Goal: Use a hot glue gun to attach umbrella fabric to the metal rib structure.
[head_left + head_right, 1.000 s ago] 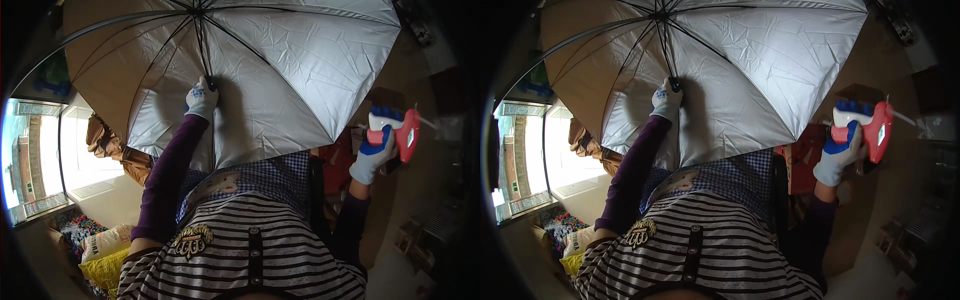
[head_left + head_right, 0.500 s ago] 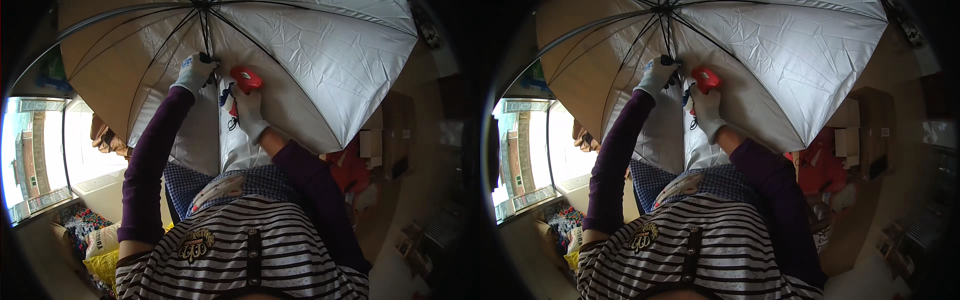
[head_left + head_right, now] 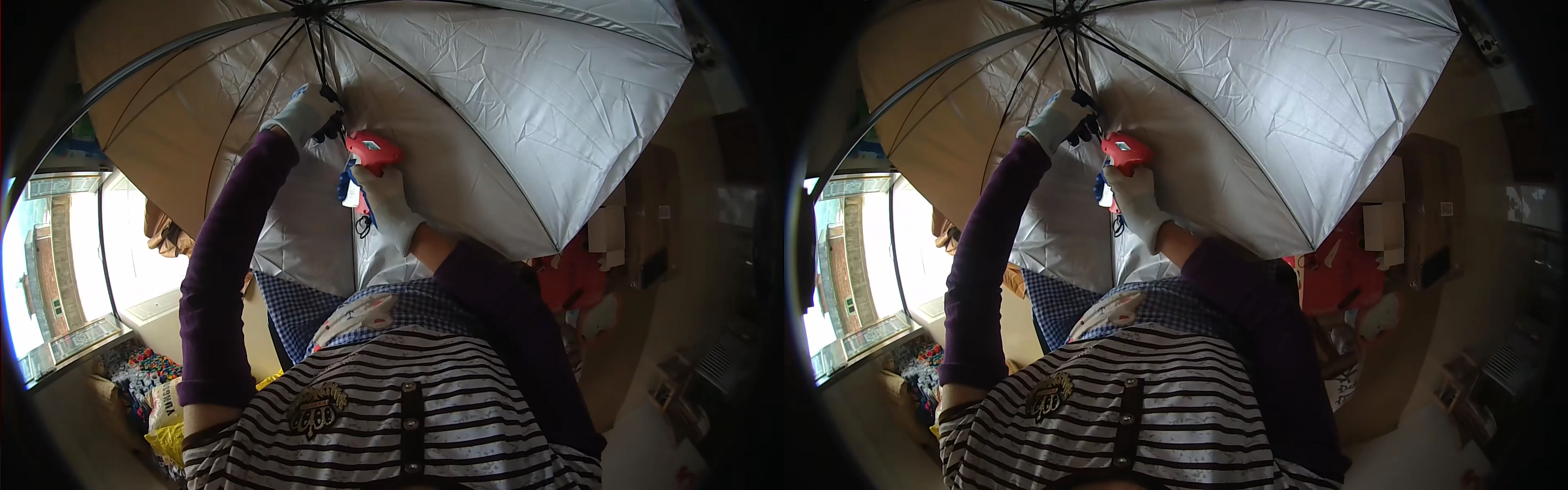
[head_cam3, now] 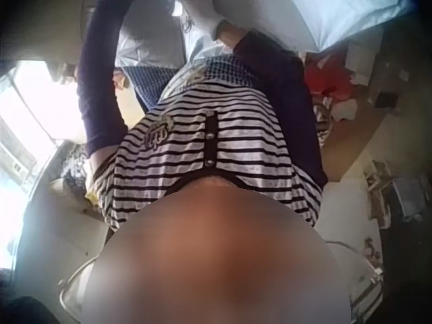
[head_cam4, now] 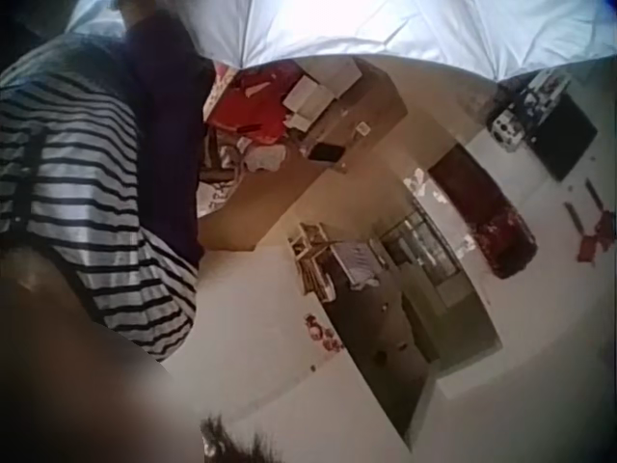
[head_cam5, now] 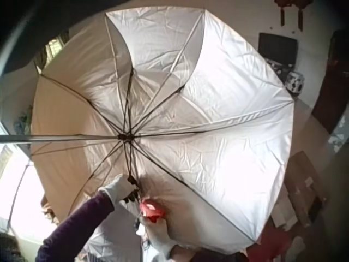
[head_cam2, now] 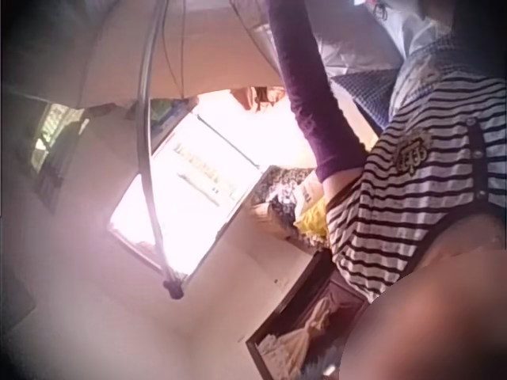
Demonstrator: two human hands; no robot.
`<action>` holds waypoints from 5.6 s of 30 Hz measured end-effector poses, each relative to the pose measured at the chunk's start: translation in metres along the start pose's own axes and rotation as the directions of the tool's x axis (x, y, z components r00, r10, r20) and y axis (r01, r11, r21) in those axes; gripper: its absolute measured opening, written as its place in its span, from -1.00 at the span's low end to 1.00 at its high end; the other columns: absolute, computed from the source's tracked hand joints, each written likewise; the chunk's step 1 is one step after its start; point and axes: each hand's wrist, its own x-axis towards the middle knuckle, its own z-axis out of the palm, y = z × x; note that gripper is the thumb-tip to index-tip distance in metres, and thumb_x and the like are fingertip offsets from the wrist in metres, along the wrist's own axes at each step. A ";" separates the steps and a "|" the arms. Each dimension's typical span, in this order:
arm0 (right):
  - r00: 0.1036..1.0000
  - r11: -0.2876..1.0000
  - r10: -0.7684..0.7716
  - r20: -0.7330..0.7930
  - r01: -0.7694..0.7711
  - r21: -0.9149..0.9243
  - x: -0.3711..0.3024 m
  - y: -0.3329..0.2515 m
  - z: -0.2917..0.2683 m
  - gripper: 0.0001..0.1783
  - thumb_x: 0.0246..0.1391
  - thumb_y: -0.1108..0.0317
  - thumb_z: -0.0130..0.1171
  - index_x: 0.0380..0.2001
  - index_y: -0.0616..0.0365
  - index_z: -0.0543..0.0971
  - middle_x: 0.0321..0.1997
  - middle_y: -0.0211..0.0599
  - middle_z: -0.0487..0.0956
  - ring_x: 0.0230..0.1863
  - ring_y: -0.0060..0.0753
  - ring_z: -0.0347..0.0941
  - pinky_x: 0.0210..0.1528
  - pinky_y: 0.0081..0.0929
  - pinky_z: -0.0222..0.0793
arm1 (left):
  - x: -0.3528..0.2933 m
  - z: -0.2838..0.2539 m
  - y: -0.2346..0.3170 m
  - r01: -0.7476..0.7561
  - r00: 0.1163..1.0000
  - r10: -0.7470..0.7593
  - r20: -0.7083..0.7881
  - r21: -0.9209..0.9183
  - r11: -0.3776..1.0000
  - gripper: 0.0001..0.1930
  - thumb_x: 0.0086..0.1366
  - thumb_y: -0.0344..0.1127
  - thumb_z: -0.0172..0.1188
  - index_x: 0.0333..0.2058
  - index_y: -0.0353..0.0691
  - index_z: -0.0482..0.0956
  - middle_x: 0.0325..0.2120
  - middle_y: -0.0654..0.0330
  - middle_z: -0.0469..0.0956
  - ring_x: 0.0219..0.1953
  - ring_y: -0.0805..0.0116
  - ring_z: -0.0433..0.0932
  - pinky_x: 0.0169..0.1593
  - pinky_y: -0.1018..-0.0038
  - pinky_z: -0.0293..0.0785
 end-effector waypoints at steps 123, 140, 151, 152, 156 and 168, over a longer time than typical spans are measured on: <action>0.893 0.960 0.022 0.450 0.107 -0.259 0.035 -0.034 -0.045 -0.74 0.21 0.29 0.03 -0.06 0.09 0.49 -0.17 -0.22 0.57 -0.15 -0.31 0.52 -0.10 -0.45 0.42 | -0.018 -0.015 0.015 -0.030 0.999 0.037 0.039 -0.163 0.986 -0.76 0.29 -0.35 0.03 -0.18 -0.27 0.63 -0.55 0.15 0.63 -0.71 0.45 0.48 -0.71 0.58 0.24; 0.911 0.989 -0.131 0.392 0.094 0.112 0.015 -0.099 0.001 -0.75 0.20 0.25 0.12 -0.15 0.18 0.51 -0.42 -0.36 0.55 -0.42 -0.44 0.54 -0.37 -0.50 0.51 | -0.007 -0.157 0.008 0.008 0.992 0.060 -0.115 0.520 0.854 -0.76 0.27 -0.28 0.06 -0.21 -0.25 0.62 -0.44 0.07 0.63 -0.56 0.32 0.58 -0.55 0.47 0.46; 0.959 0.982 -0.104 0.262 0.140 -0.123 0.050 -0.044 -0.028 -0.63 0.10 0.21 0.22 -0.11 0.23 0.50 -0.39 -0.37 0.56 -0.41 -0.54 0.51 -0.39 -0.53 0.45 | -0.055 0.004 0.005 0.094 0.851 0.233 -0.471 0.573 0.814 -0.48 0.14 0.09 0.24 -0.03 -0.11 0.55 -0.30 0.07 0.63 -0.23 0.18 0.61 -0.13 0.26 0.50; 0.971 0.979 -0.082 0.225 0.121 -0.165 0.043 -0.049 -0.020 -0.65 0.09 0.21 0.22 -0.14 0.22 0.52 -0.41 -0.40 0.55 -0.44 -0.57 0.47 -0.42 -0.54 0.41 | -0.049 0.013 -0.007 0.080 0.883 0.235 -0.405 0.625 0.777 -0.56 0.17 0.02 0.22 -0.08 -0.14 0.59 -0.40 0.06 0.65 -0.34 0.19 0.64 -0.22 0.28 0.53; 0.993 0.979 -0.072 0.097 0.089 -0.184 0.014 -0.056 -0.007 -0.76 0.06 0.24 0.22 -0.30 0.20 0.54 -0.50 -0.48 0.49 -0.54 -0.63 0.39 -0.50 -0.54 0.31 | -0.007 0.026 -0.021 -0.080 0.915 0.196 -0.352 0.318 0.945 -0.61 0.20 0.02 0.14 -0.28 -0.22 0.65 -0.41 -0.01 0.64 -0.29 0.07 0.64 -0.20 0.23 0.54; 0.999 0.997 0.008 -0.047 -0.012 -0.080 -0.014 -0.028 0.008 -0.82 0.03 0.29 0.20 -0.42 0.18 0.51 -0.56 -0.46 0.47 -0.57 -0.59 0.40 -0.53 -0.50 0.30 | -0.027 0.014 0.005 -0.066 0.990 0.072 -0.123 0.053 0.996 -0.79 0.30 -0.27 0.06 -0.25 -0.26 0.61 -0.58 0.18 0.60 -0.67 0.42 0.56 -0.68 0.55 0.38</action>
